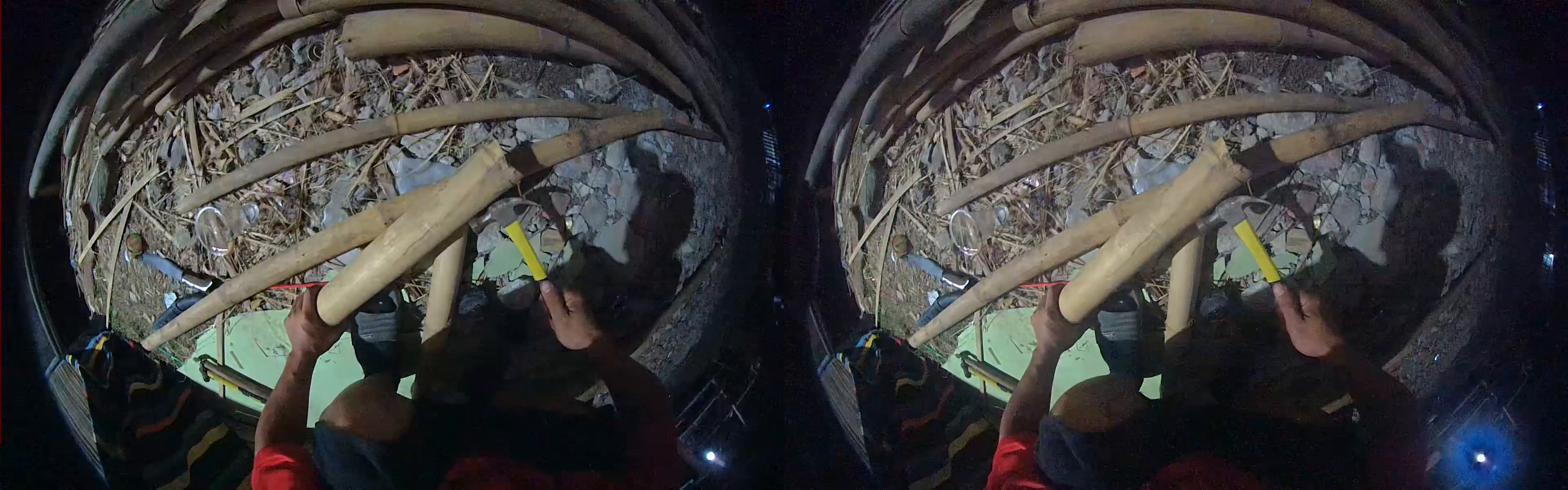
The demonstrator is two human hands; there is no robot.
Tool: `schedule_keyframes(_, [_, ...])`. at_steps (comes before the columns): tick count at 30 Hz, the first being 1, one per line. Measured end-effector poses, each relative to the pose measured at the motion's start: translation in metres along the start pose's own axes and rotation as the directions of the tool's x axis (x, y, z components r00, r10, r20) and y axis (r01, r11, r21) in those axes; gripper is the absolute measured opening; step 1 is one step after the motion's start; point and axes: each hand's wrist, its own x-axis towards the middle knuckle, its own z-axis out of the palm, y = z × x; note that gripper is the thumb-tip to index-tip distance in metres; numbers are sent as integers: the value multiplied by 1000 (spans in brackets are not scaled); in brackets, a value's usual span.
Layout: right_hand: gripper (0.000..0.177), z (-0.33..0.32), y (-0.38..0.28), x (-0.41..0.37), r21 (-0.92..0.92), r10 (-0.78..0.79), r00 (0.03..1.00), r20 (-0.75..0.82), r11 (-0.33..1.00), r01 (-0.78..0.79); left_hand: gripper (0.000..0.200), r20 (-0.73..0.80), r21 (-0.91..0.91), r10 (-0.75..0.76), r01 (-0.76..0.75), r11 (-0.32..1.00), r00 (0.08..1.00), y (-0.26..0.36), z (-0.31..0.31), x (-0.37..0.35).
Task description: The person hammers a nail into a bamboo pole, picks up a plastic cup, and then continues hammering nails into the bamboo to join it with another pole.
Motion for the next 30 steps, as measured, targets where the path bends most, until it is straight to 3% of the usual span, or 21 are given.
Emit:
schedule_keyframes(1, [52, 3, 8, -3, -60, -56, 997, -49, 997, 53, 65, -1, 19, 21, -21, 1000, 1000, -4, 3, -3])
schedule_keyframes(4, [53, 18, 16, -15, -246, -74, 973, -219, 969, 18, 64, -25, 37, 64, -63, 997, 998, -10, 13, -5])
schedule_keyframes(7, [53, 17, 58, 5, -432, -255, 932, -256, 893, 126, 62, -12, 67, 36, -35, 997, 999, 0, 7, -5])
schedule_keyframes(10, [59, -16, 16, 7, -234, -86, 996, -8, 969, 82, 61, 4, 16, 49, -50, 999, 999, 4, 1, -1])
schedule_keyframes(13, [56, -56, 7, -3, -241, -86, 991, 103, 964, 109, 61, -6, 30, 107, -107, 994, 994, -5, 3, -2])
schedule_keyframes(14, [53, -60, 1, -8, -274, 89, 990, 109, 960, -56, 63, -35, 20, 112, -111, 994, 993, -2, 4, -2])
schedule_keyframes(16, [52, -5, 26, -1, -389, -246, 959, -141, 905, 175, 64, -97, 70, 140, -134, 988, 985, -6, 14, -12])
schedule_keyframes(17, [52, 17, 29, 9, -471, -447, 862, -239, 830, 299, 64, -166, 104, 154, -138, 985, 974, -10, 14, -7])
schedule_keyframes(18, [54, 16, 25, 10, -318, -216, 958, -190, 936, 148, 64, -114, 77, 130, -121, 990, 985, -3, 7, -7])
schedule_keyframes(21, [57, 18, 48, 1, -303, -172, 972, -162, 946, 117, 66, -73, 130, 145, -135, 982, 987, -10, 9, -6])
schedule_keyframes(23, [56, 11, 55, 4, -396, -212, 962, -171, 909, 130, 67, -72, 54, 131, -127, 990, 989, -9, 10, -3])
schedule_keyframes(25, [54, -3, 22, -16, -223, -37, 998, -59, 975, 23, 68, -18, 32, 88, -88, 996, 996, -10, 5, -1])
schedule_keyframes(26, [43, -19, -9, -28, -145, 73, 997, -30, 987, -76, 69, -1, 28, 64, -64, 998, 998, -12, 5, -1])
schedule_keyframes(28, [37, 25, 82, 18, -147, -256, 963, -84, 959, 242, 73, 14, 58, 24, -25, 998, 1000, -15, 8, 1])
schedule_keyframes(29, [35, 41, 70, 15, -416, -552, 819, -155, 789, 453, 75, -8, 44, -4, 5, 999, 1000, -9, 14, -1])
schedule_keyframes(30, [33, 56, 58, 10, -700, -785, 583, -208, 536, 472, 77, -31, 29, -33, 34, 999, 999, -3, 19, -4])
